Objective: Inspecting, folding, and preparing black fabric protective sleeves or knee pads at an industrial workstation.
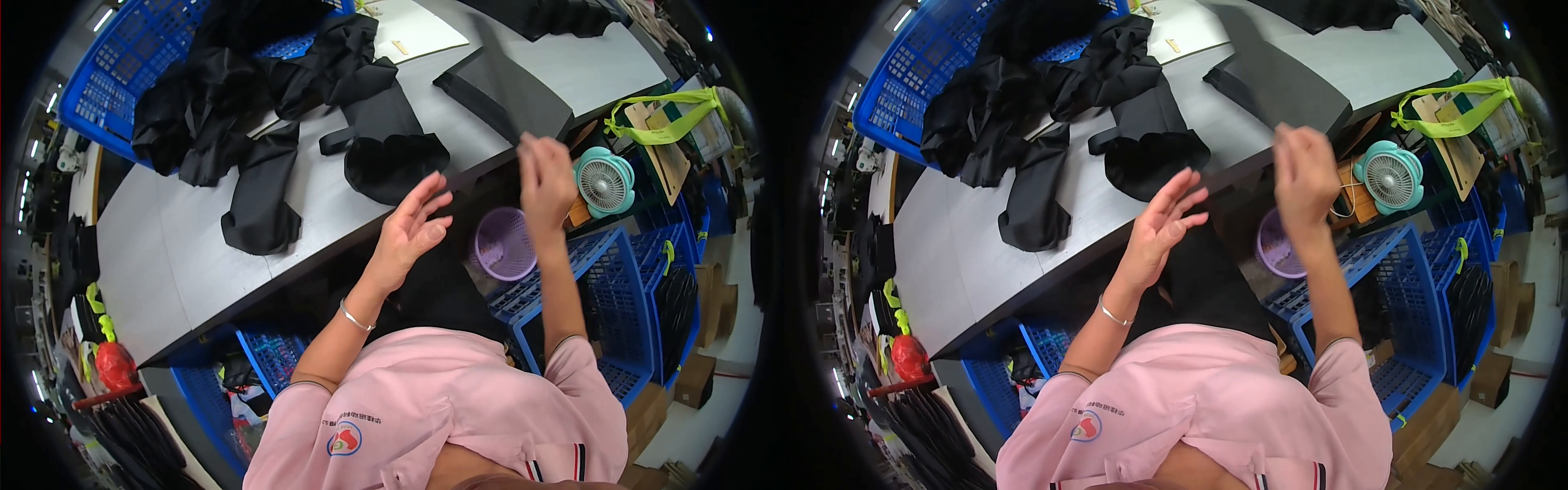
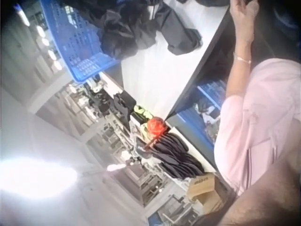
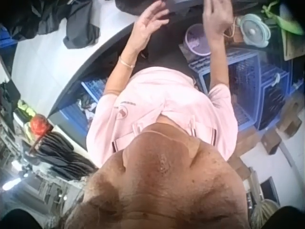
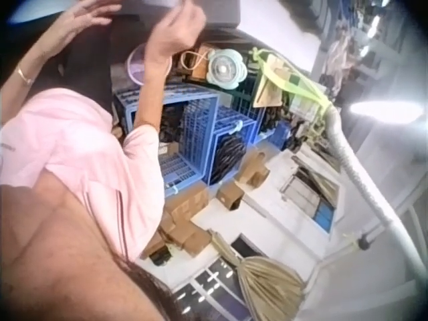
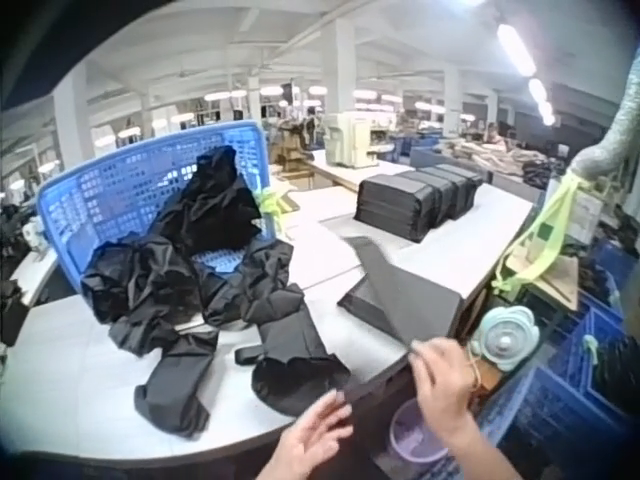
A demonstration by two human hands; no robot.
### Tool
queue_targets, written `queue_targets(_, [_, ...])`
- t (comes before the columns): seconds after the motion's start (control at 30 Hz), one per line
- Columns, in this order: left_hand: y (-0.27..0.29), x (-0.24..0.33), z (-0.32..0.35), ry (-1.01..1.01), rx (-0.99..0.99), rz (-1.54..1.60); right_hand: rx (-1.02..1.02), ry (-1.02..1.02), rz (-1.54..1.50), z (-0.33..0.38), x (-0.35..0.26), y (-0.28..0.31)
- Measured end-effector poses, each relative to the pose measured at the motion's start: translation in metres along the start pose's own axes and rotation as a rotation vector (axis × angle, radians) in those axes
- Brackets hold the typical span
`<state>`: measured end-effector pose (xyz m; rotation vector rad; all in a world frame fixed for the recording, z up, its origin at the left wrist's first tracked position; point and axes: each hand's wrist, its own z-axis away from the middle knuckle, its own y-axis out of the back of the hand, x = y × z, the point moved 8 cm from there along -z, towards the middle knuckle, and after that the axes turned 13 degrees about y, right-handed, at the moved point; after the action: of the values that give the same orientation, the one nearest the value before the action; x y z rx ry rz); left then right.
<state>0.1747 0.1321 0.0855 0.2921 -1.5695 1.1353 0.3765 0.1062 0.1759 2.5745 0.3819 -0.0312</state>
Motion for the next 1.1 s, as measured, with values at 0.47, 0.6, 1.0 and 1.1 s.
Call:
queue_targets(0.47, [0.015, -0.009, 0.034, 0.056, -0.089, 0.360, -0.419, -0.514, -1.174, 0.090, -0.111, -0.012])
queue_targets(0.6, [0.032, -0.017, 0.043, 0.097, 0.078, 0.371, -0.329, -0.356, -0.847, 0.089, -0.111, 0.000])
queue_targets(1.0, [0.046, -0.031, 0.045, 0.136, 0.229, 0.468, -0.420, -0.385, -0.776, 0.097, -0.107, -0.011])
queue_targets(1.1, [0.043, -0.025, 0.040, 0.130, 0.283, 0.477, -0.297, -0.419, -0.762, 0.097, -0.104, -0.010])
